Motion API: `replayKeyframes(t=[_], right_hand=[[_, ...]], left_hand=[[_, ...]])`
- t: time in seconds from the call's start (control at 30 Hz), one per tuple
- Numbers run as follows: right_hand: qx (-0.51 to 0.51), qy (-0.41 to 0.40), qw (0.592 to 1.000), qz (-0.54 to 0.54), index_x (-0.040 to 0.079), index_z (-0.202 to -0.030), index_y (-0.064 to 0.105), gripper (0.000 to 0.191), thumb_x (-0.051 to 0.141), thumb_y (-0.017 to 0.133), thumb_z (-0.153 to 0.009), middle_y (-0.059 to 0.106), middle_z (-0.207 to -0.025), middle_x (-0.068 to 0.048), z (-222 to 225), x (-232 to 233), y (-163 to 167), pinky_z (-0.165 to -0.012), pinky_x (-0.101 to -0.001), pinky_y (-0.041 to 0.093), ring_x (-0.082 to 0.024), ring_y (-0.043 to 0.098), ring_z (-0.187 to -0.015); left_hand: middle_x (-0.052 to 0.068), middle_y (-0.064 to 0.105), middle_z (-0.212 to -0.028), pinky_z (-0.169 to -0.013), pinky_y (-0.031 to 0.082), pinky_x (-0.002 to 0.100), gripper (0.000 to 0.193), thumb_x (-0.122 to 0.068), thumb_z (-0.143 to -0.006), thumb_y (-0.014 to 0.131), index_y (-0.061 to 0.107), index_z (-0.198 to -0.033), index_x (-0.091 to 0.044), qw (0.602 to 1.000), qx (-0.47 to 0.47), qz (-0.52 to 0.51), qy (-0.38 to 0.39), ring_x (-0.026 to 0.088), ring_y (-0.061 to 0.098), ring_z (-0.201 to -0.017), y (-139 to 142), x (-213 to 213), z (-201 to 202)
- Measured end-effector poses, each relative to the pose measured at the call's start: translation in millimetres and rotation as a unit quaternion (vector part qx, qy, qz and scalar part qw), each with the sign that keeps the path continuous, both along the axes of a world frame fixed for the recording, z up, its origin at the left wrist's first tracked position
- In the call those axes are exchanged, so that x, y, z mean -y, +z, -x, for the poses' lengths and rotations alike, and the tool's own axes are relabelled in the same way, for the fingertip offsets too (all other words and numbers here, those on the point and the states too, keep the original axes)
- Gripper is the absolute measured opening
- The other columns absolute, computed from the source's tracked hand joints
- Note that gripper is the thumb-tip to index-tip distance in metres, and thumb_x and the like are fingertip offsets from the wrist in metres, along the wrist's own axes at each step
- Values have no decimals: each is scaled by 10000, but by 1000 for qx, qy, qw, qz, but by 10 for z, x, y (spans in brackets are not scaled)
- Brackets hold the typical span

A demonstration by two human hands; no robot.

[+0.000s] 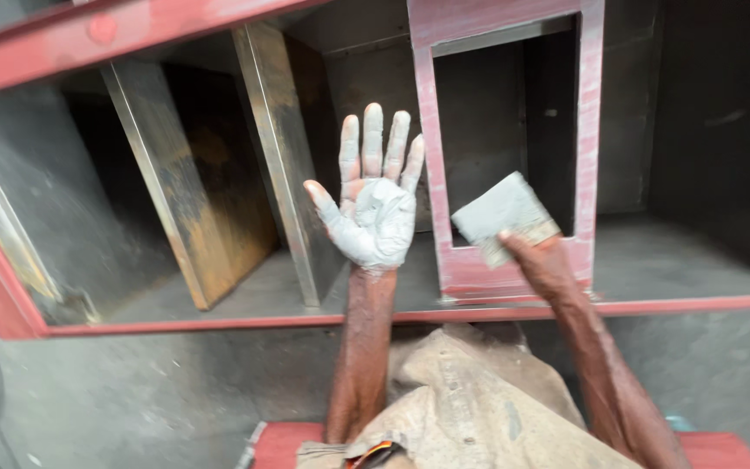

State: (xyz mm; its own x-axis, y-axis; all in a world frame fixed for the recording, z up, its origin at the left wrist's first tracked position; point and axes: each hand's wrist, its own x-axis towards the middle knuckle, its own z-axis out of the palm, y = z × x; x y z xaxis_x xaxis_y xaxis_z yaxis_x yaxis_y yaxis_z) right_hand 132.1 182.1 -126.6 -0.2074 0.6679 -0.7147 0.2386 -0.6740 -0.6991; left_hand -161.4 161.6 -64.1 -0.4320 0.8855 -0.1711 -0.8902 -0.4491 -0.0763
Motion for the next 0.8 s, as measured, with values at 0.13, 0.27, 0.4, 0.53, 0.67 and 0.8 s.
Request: replayKeyframes(t=[0.13, 0.27, 0.4, 0.53, 0.67, 0.8], right_hand=[[9, 71, 974, -216, -31, -1294, 659, 304, 101, 735, -1030, 729, -1159, -81, -455, -1005, 362, -897, -309, 616, -138, 703, -1021], [37, 202, 938, -280, -23, -1319, 681, 281, 144, 734, -1099, 745, -1150, -77, -661, -2057, 546, -840, -271, 611, -122, 706, -978], [99, 368, 842, -382, -58, -1194, 700, 203, 142, 677, -1166, 746, -1030, -146, -663, -2858, 279, -677, -281, 615, -152, 729, -844], [213, 487, 704, -471, -37, -1046, 685, 235, 163, 608, -1142, 736, -948, -151, -521, -3473, -67, -591, -294, 608, -176, 727, -771], [146, 516, 684, -495, -52, -1108, 729, 211, 136, 635, -1125, 735, -943, -142, -351, -3659, -216, -675, -320, 616, -201, 730, -843], [186, 554, 600, -547, -55, -1059, 746, 188, 116, 689, -1109, 743, -945, -176, -124, -3650, -190, -626, -319, 616, -228, 732, -803]], left_hand=[[141, 219, -1753, -1381, 98, 572, 847, -649, -1042, 465, 268, -1665, -111, 997, -48, 51, 15, 399, 161, -1644, -163, 265, -218], [132, 235, -1750, -1373, 115, 562, 828, -639, -1047, 468, 290, -1659, -110, 989, -58, 129, 36, 395, 179, -1639, -368, 613, -516], [130, 230, -1753, -1365, 126, 567, 831, -639, -1037, 476, 288, -1652, -112, 981, -27, 179, 75, 396, 182, -1634, -504, 875, -838], [125, 212, -1756, -1362, 123, 561, 850, -640, -1022, 502, 282, -1652, -114, 974, -3, 204, 100, 395, 171, -1635, -585, 966, -1144], [125, 210, -1755, -1366, 115, 551, 860, -637, -1014, 521, 278, -1654, -116, 970, 19, 210, 120, 391, 164, -1635, -642, 948, -1346], [125, 216, -1753, -1367, 110, 551, 865, -625, -1010, 540, 279, -1654, -111, 969, 39, 202, 140, 393, 162, -1635, -666, 887, -1467]])
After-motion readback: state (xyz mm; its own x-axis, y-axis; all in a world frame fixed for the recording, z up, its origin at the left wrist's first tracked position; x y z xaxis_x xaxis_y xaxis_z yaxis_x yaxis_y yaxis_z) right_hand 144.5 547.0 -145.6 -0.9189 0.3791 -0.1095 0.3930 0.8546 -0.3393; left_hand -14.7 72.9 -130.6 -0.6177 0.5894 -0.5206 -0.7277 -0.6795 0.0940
